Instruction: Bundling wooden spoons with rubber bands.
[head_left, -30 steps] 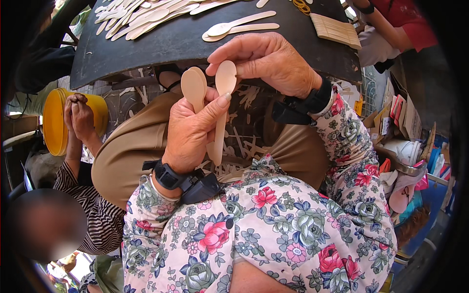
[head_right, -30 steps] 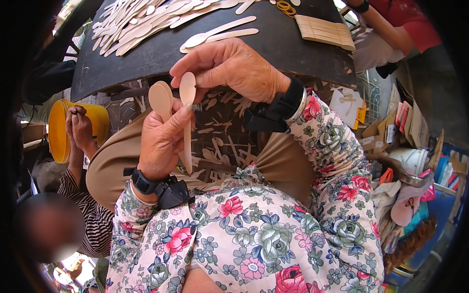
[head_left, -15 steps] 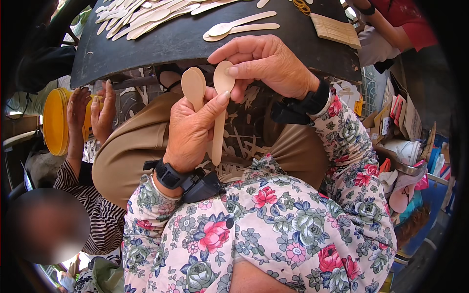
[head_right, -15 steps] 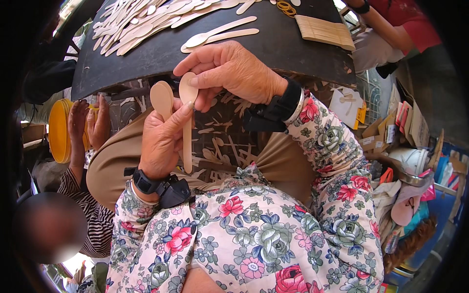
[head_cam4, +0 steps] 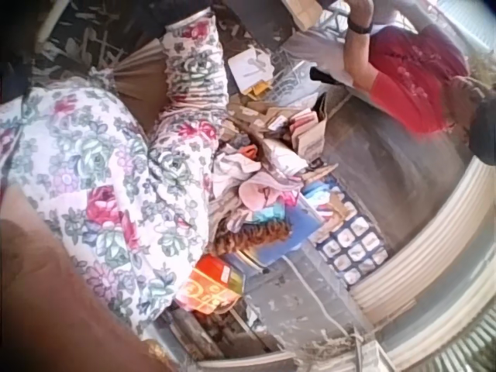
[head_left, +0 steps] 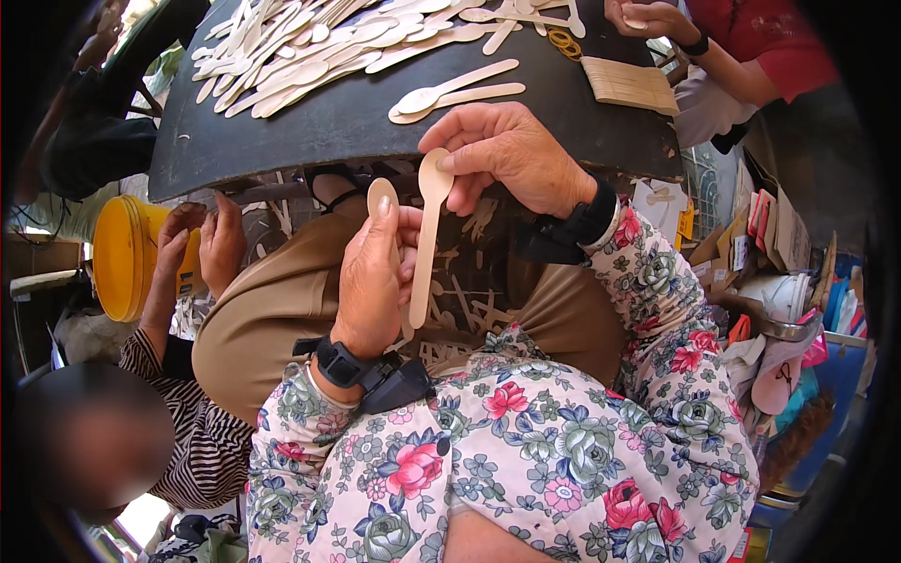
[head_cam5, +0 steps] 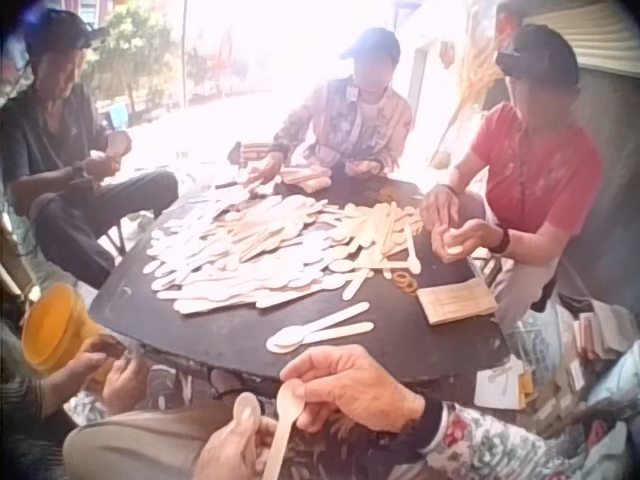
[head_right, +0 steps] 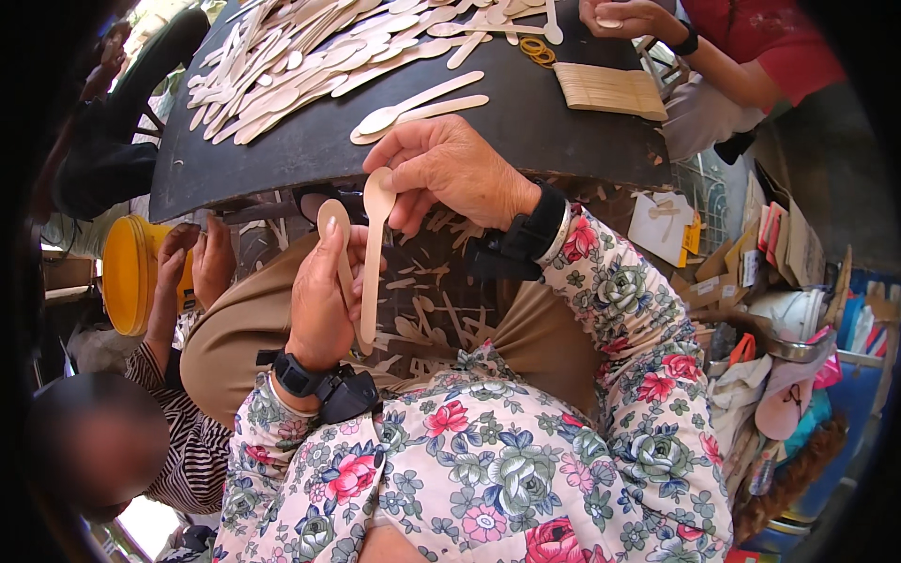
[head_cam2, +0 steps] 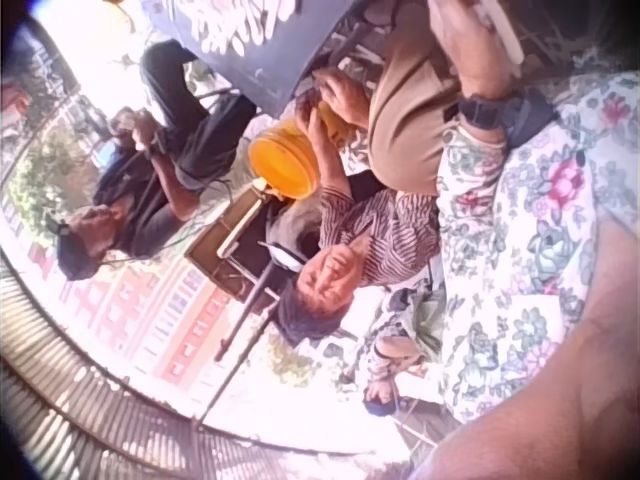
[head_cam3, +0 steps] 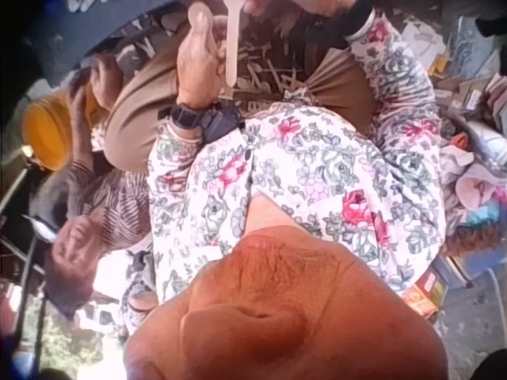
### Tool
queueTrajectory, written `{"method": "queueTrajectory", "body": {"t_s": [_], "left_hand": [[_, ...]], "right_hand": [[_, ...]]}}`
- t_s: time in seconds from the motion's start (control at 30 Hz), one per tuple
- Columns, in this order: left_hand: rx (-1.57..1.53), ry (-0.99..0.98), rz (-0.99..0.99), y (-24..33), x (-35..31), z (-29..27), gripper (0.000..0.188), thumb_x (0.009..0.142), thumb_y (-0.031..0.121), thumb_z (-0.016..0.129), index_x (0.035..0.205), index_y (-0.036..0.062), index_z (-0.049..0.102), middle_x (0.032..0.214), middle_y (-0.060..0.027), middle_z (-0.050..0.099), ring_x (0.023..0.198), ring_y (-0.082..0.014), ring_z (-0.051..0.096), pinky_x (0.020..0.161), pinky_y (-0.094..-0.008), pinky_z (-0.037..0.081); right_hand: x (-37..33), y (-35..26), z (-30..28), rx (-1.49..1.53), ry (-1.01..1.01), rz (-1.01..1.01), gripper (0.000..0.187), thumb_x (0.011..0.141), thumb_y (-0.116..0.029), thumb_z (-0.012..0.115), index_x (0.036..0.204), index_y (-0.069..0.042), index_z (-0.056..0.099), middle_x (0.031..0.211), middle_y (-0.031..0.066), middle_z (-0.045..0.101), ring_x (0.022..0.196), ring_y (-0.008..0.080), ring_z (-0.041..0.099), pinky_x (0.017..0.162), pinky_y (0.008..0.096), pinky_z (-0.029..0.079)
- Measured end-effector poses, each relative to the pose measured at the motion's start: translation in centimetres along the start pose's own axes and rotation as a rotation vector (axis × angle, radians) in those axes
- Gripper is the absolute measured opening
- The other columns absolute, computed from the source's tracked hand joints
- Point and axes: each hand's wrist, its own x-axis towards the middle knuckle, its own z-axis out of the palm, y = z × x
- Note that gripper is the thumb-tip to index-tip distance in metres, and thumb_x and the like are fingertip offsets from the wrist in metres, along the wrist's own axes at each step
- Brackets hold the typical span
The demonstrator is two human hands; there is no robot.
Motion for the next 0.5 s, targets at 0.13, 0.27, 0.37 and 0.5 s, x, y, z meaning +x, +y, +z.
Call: {"method": "queueTrajectory", "body": {"t_s": [0.13, 0.27, 0.37, 0.5], "left_hand": [[-0.091, 0.131, -0.021, -0.4, 0.0, -0.9, 0.047, 0.100, 0.046, 0.039, 0.102, 0.0029, 0.057, 0.075, 0.0017, 0.053, 0.053, -0.0017, 0.040, 0.039, -0.0164, 0.027], [-0.150, 0.226, 0.060, -0.4, -0.1, -0.9, 0.045, 0.098, 0.047, 0.042, 0.097, 0.0048, 0.058, 0.074, 0.0023, 0.052, 0.053, -0.0019, 0.039, 0.039, -0.0169, 0.027], [-0.138, 0.219, 0.063, -0.2, -0.2, -1.0, 0.044, 0.098, 0.047, 0.043, 0.097, 0.0049, 0.057, 0.074, 0.0023, 0.052, 0.052, -0.0019, 0.039, 0.039, -0.0169, 0.027], [-0.123, 0.177, 0.035, -0.6, 0.0, -0.9, 0.042, 0.098, 0.044, 0.043, 0.097, 0.0047, 0.057, 0.074, 0.0023, 0.052, 0.053, -0.0018, 0.039, 0.039, -0.0168, 0.027]], "right_hand": [[0.0, -1.0, -1.8, 0.066, 0.224, -0.076, 0.017, 0.088, -0.005, 0.059, 0.103, 0.002, 0.062, 0.085, 0.0097, 0.066, 0.064, 0.0140, 0.067, 0.058, 0.0272, 0.058], [0.3, -0.6, -6.1, 0.175, 0.463, -0.294, 0.016, 0.089, -0.005, 0.059, 0.103, 0.003, 0.059, 0.086, 0.0094, 0.064, 0.073, 0.0185, 0.068, 0.066, 0.0329, 0.059], [1.5, 0.0, -8.9, 0.272, 0.594, -0.405, 0.026, 0.091, -0.005, 0.058, 0.111, 0.007, 0.050, 0.094, 0.0151, 0.062, 0.082, 0.0270, 0.069, 0.073, 0.0372, 0.059], [1.7, 0.3, -10.7, 0.216, 0.727, -0.472, 0.040, 0.090, -0.007, 0.060, 0.120, 0.011, 0.040, 0.100, 0.0214, 0.061, 0.090, 0.0315, 0.068, 0.080, 0.0396, 0.058]]}}
